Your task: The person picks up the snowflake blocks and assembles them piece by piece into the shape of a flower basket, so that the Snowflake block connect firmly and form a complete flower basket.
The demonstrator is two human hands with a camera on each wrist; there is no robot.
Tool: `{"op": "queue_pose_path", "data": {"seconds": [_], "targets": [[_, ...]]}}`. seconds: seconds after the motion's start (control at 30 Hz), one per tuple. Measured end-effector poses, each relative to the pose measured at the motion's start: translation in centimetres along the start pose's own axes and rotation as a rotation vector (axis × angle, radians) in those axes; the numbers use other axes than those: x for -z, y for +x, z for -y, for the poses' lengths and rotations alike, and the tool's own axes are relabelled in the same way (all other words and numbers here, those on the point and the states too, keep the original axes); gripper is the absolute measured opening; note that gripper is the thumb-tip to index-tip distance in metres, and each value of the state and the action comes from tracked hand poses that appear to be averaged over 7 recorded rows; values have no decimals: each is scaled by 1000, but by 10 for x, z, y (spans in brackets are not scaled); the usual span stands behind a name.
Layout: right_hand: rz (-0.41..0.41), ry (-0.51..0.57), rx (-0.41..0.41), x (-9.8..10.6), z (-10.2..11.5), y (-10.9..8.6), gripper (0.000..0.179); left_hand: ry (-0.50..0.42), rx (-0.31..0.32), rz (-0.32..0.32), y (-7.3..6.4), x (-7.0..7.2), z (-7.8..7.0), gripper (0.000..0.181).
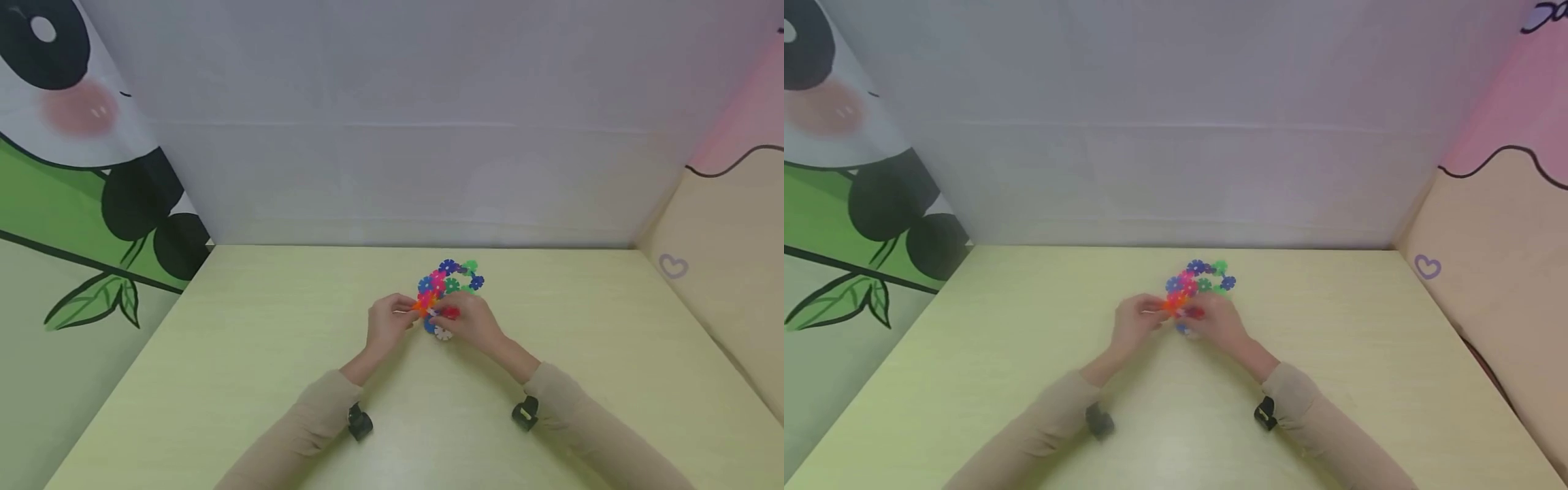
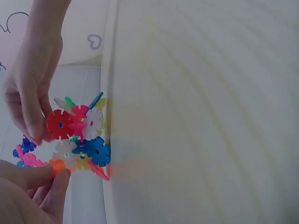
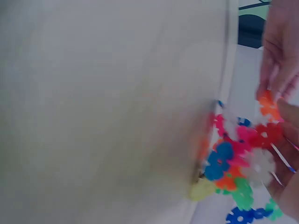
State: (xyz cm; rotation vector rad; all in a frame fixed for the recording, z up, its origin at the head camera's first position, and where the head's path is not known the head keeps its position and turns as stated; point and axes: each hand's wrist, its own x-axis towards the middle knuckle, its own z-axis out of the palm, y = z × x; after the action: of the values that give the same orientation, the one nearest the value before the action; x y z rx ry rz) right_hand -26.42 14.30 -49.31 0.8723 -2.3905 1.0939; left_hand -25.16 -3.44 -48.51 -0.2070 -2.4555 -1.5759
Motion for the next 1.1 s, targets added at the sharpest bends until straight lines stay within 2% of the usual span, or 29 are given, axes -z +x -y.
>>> {"op": "queue_pose_path", "data": {"seconds": [0.07, 0.17, 0.23, 0.33, 0.4, 0.5, 0.63, 0.77, 0.87, 0.97, 1.1], "targets": [[-24, 38, -8, 7, -1, -2, 15, 10, 10, 26, 3, 7, 5, 11], [-106, 70, -16, 22, -10, -8, 9, 12, 3, 75, 10, 20, 12, 13], [-157, 103, -54, 30, -22, -11, 6, 15, 2, 102, 15, 30, 15, 14], [-198, 132, -152, 36, -39, -14, 9, 43, 3, 105, 23, 41, 18, 15], [-190, 168, -214, 37, -48, -14, 13, 61, 4, 97, 27, 44, 19, 16], [-141, 213, -248, 35, -55, -12, 22, 84, 3, 79, 31, 47, 18, 18], [-44, 273, -263, 29, -58, -8, 28, 166, 4, 33, 31, 47, 19, 20], [11, 284, -251, 24, -53, -3, 19, 242, 8, -15, 26, 48, 16, 20], [15, 261, -237, 24, -49, -2, 14, 264, -35, -25, 19, 48, 9, 19], [4, 241, -227, 24, -47, -2, 13, 279, -116, -21, 11, 46, 1, 18], [-28, 215, -217, 24, -45, -2, 11, 284, -210, 49, 2, 36, -11, 18]]}}
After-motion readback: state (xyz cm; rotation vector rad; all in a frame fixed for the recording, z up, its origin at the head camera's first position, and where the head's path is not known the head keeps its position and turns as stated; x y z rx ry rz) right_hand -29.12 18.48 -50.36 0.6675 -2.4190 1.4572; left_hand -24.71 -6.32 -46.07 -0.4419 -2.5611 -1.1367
